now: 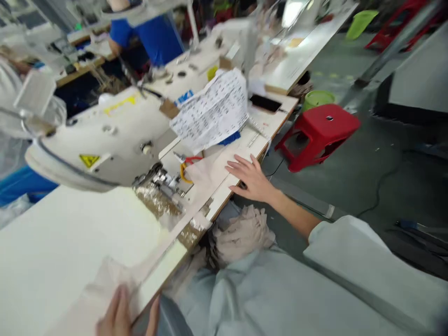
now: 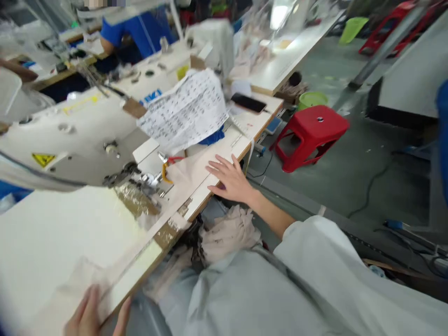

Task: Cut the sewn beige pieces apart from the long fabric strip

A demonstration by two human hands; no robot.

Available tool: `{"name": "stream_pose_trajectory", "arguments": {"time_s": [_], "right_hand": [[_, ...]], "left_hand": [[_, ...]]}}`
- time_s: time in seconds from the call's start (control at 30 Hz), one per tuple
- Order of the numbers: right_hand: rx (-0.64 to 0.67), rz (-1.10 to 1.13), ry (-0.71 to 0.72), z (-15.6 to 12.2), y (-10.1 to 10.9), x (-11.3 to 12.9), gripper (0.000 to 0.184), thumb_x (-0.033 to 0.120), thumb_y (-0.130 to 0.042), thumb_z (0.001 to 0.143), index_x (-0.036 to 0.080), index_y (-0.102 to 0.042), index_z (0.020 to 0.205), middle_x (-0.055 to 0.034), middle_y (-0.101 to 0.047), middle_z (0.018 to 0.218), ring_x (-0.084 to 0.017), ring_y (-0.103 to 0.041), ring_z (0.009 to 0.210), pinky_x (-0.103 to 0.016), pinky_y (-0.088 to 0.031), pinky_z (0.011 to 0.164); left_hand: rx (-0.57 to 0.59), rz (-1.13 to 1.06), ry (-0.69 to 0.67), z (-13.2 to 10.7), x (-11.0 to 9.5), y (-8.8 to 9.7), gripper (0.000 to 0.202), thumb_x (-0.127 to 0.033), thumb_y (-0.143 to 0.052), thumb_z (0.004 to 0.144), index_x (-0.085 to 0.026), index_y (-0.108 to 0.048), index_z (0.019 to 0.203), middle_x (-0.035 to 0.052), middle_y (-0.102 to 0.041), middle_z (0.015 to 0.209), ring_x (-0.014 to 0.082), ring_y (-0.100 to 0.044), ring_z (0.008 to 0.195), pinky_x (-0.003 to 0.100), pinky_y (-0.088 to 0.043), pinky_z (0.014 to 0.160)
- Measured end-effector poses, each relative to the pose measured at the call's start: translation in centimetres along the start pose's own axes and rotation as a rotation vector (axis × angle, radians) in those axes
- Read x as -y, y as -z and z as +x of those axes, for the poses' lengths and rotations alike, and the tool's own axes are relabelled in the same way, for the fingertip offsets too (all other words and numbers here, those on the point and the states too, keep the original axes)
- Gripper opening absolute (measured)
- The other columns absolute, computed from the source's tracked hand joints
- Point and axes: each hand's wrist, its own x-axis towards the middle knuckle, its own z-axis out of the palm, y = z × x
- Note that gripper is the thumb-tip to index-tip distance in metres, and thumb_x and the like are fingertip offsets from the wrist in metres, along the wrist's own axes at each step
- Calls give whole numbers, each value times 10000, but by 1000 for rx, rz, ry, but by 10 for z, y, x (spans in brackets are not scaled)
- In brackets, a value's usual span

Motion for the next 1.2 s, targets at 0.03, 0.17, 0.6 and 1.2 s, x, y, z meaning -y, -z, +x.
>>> {"name": "stream_pose_trajectory", "arguments": {"time_s": [0.03,0.17,0.6,1.2], "right_hand": [[36,24,38,-3,0,-1,574,591,-433,1012,210,-507,1436,-119,-524,1451,-323,-342,1439,-631,-71,1223],[18,106,58,-23,-6,6,327,418,-422,1040,270,-688,1159,-72,-662,1133,-262,-556,1187,-610,-179,1211],[600,160,106,-94,-56,65,221,310,-534,970,173,-703,932,-103,-676,889,-259,-571,910,-457,-388,965],[814,-6,22,-98,-41,54,164,224,-519,968,168,-648,884,-79,-685,924,-216,-636,863,-295,-395,745]], "left_hand": [[-46,42,-15,-12,6,1,395,-492,-705,835,-220,-686,1121,138,-657,1182,341,-610,1116,572,-468,1012],[-334,155,-32,-58,36,6,227,-445,-657,826,-223,-699,851,96,-686,811,279,-663,784,491,-539,854],[40,97,670,-143,75,-47,464,-432,-498,796,-133,-678,1101,189,-707,1121,326,-681,820,438,-553,651],[780,-873,312,-59,-104,-162,261,-264,-582,865,-162,-729,1055,123,-711,1125,215,-676,964,348,-542,874]]}}
